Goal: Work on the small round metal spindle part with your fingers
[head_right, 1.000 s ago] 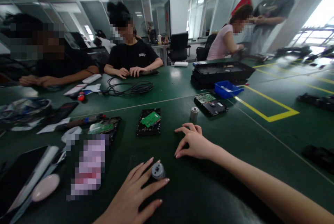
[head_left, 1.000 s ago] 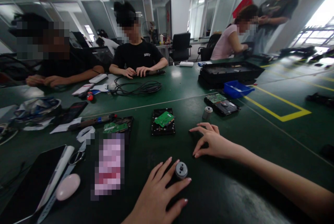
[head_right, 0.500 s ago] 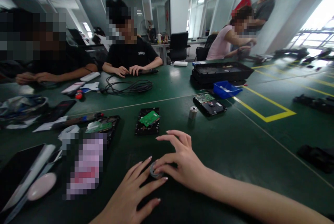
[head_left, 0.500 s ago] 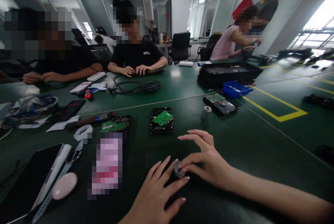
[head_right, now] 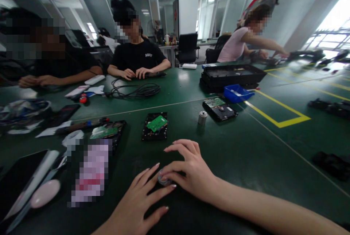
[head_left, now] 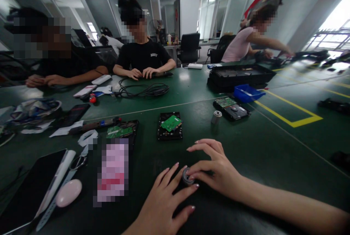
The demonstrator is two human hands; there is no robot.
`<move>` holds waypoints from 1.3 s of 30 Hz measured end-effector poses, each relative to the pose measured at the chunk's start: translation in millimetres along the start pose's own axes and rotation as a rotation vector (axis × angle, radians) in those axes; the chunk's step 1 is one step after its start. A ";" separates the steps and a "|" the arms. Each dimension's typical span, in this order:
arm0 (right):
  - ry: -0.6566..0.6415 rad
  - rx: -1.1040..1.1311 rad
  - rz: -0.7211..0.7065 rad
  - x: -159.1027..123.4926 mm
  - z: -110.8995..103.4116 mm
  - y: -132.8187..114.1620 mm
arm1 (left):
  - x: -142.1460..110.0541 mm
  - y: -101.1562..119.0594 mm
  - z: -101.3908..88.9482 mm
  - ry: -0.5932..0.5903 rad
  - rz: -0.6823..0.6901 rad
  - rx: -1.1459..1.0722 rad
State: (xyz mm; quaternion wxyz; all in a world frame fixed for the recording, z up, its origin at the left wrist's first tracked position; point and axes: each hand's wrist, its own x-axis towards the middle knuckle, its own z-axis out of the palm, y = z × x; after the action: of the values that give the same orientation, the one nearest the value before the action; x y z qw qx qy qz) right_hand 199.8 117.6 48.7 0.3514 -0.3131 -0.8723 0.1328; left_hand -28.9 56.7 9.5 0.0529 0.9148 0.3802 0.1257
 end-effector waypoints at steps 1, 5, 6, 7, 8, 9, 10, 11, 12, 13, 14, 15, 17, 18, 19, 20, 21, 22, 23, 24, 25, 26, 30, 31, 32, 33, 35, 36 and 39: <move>-0.004 0.003 -0.001 0.2 -0.2 -0.3 | -0.1 0.2 -0.2 -0.001 0.000 -0.001; -0.025 0.013 0.006 1.3 -0.2 -1.1 | -0.7 1.6 -1.5 -0.012 0.004 0.000; -0.035 0.022 0.009 1.7 -0.1 -1.2 | -0.8 1.9 -1.7 -0.012 0.003 0.003; -0.045 0.035 0.011 2.1 -0.1 -1.3 | -0.9 2.1 -1.8 -0.013 0.003 0.005; -0.055 0.050 0.013 2.5 0.0 -1.5 | -0.9 2.1 -1.9 -0.014 0.003 0.006; -0.064 0.066 0.014 2.8 0.0 -1.8 | -0.9 2.1 -1.9 -0.014 0.005 0.006; -0.070 0.079 0.014 3.1 0.1 -2.2 | -0.9 2.0 -1.9 -0.015 0.005 0.005; -0.073 0.090 0.012 3.2 0.2 -2.6 | -0.8 1.8 -2.0 -0.014 0.007 0.006; -0.074 0.099 0.008 3.1 0.5 -3.1 | -0.7 1.6 -2.0 -0.013 0.009 0.006; -0.073 0.106 0.003 2.9 0.9 -3.7 | -0.6 1.4 -2.1 -0.012 0.010 0.006; -0.071 0.114 -0.002 2.5 1.3 -4.1 | -0.4 1.2 -2.2 -0.011 0.010 0.007; -0.067 0.121 -0.007 2.2 1.7 -4.3 | -0.1 1.1 -2.3 -0.014 0.009 0.006; -0.056 0.139 -0.011 1.9 1.9 -3.8 | 0.6 0.8 -2.7 -0.023 0.010 0.003; -0.047 0.146 -0.008 2.3 1.2 -2.8 | 0.9 0.8 -2.9 -0.025 0.011 0.002; -0.037 0.149 -0.004 3.1 -0.1 -1.3 | 1.2 0.8 -3.3 -0.027 0.012 0.000; -0.024 0.145 0.004 4.4 -2.1 0.8 | 1.3 0.8 -3.7 -0.028 0.011 -0.003; -0.017 0.132 0.016 6.2 -4.9 3.4 | 1.3 1.0 -4.2 -0.029 0.008 -0.005; -0.023 0.111 0.033 8.3 -8.2 6.5 | 1.1 1.1 -4.8 -0.030 0.005 -0.009; -0.048 0.083 0.054 10.6 -11.9 9.8 | 0.9 1.3 -5.3 -0.031 0.002 -0.014; -0.101 0.049 0.079 12.8 -15.8 13.1 | 0.5 1.5 -5.7 -0.032 -0.002 -0.020; -0.167 0.009 0.105 14.9 -19.6 16.5 | 0.0 1.6 -5.9 -0.034 -0.003 -0.025; -0.240 -0.034 0.130 16.5 -23.1 19.5 | -0.4 1.7 -5.9 -0.033 -0.005 -0.028; -0.478 -0.184 0.212 19.7 -31.8 28.2 | -1.6 1.1 -4.4 -0.019 -0.004 -0.024; -0.515 -0.199 0.231 20.2 -32.9 29.5 | -1.8 0.9 -3.9 -0.012 -0.004 -0.025; -0.539 -0.205 0.248 20.6 -33.7 30.5 | -2.0 0.7 -3.5 -0.003 -0.005 -0.028; -0.554 -0.204 0.258 21.1 -34.3 31.3 | -2.4 0.7 -3.2 0.005 -0.006 -0.033; -0.565 -0.197 0.262 22.1 -35.4 33.0 | -3.3 1.0 -3.0 0.022 -0.008 -0.044; -0.567 -0.194 0.256 22.4 -35.7 34.0 | -3.9 1.5 -3.1 0.030 -0.011 -0.050; -0.571 -0.188 0.237 22.3 -35.6 37.1 | -5.3 4.4 -3.9 0.048 -0.030 -0.070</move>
State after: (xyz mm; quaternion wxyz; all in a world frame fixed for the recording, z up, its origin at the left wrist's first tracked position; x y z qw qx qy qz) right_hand 229.0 160.8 69.3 0.0441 -0.3936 -0.9016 0.1740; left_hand -30.5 49.8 13.1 0.0776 0.9033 0.3903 0.1601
